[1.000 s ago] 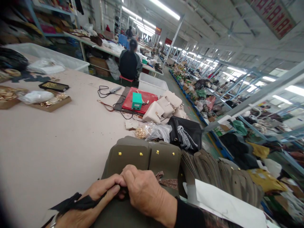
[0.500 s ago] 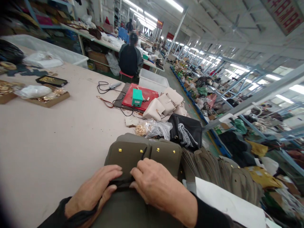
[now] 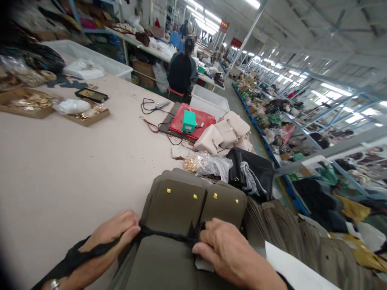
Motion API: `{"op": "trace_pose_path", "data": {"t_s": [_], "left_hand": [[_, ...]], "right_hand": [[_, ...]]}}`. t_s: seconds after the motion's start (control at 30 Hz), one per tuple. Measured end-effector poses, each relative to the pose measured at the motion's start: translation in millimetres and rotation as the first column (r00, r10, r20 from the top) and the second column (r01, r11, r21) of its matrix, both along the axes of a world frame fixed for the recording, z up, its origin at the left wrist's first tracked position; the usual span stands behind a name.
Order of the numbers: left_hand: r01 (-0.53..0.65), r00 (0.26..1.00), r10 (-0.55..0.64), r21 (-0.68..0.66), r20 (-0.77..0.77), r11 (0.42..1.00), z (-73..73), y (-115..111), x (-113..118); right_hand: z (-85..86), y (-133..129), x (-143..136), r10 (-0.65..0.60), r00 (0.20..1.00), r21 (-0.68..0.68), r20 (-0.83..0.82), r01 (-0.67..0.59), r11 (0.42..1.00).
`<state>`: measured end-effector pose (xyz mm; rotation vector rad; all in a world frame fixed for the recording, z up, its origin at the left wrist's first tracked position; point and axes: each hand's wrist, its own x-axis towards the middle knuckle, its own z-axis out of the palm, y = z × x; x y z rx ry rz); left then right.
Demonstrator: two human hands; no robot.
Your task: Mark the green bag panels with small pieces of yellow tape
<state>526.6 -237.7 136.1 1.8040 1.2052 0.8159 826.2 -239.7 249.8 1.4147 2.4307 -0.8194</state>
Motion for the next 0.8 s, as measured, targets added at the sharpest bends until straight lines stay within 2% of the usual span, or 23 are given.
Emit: {"op": "trace_pose_path", "data": {"t_s": [0.03,0.1,0.17,0.23,0.3,0.37,0.43,0.5,0.6,0.67,0.73,0.8], "left_hand": [[-0.027,0.997,0.038,-0.148,0.07,0.989,5.1,-2,-7],[-0.071,0.967,0.157,-0.379,0.202,0.923,14.4,-6,-20],[-0.014,0.9,0.235,-0.513,0.368,0.858,21.7,-8,-26],[0.122,0.794,0.251,-0.549,0.554,0.827,28.8,-7,-22],[0.242,0.666,0.25,-0.52,0.703,0.819,37.6,-3,-10],[0.287,0.559,0.269,-0.487,0.784,0.825,48.1,4,2],[0.303,0.51,0.267,-0.461,0.818,0.834,58.7,9,10],[0.325,0.529,0.215,-0.429,0.821,0.843,67.6,12,13],[0.35,0.617,0.132,-0.421,0.776,0.837,73.8,11,8],[0.323,0.695,0.112,-0.448,0.71,0.833,70.6,9,3],[0.297,0.754,0.106,-0.48,0.649,0.825,59.4,10,-2],[0.301,0.733,0.15,-0.513,0.664,0.804,41.6,14,-5]], "right_hand": [[7.8,3,-2,-0.004,0.997,-0.06,-0.083,-0.001,0.998],[15.5,8,-10,-0.067,0.954,-0.177,-0.292,0.014,0.984],[9.3,12,-22,-0.199,0.841,-0.287,-0.504,0.055,0.957],[-8.1,14,-38,-0.342,0.661,-0.396,-0.668,0.074,0.915],[-27.5,13,-57,-0.482,0.494,-0.519,-0.723,0.071,0.852],[-38.5,13,-73,-0.619,0.401,-0.628,-0.675,0.127,0.768],[-35.0,14,-82,-0.699,0.344,-0.67,-0.627,0.22,0.709],[-18.6,16,-83,-0.691,0.372,-0.631,-0.62,0.287,0.721],[9.9,17,-72,-0.602,0.546,-0.53,-0.582,0.306,0.791],[15.0,15,-61,-0.572,0.617,-0.515,-0.54,0.296,0.805],[1.8,16,-50,-0.599,0.59,-0.559,-0.542,0.28,0.78],[-24.4,18,-41,-0.697,0.449,-0.658,-0.559,0.272,0.703]]}}
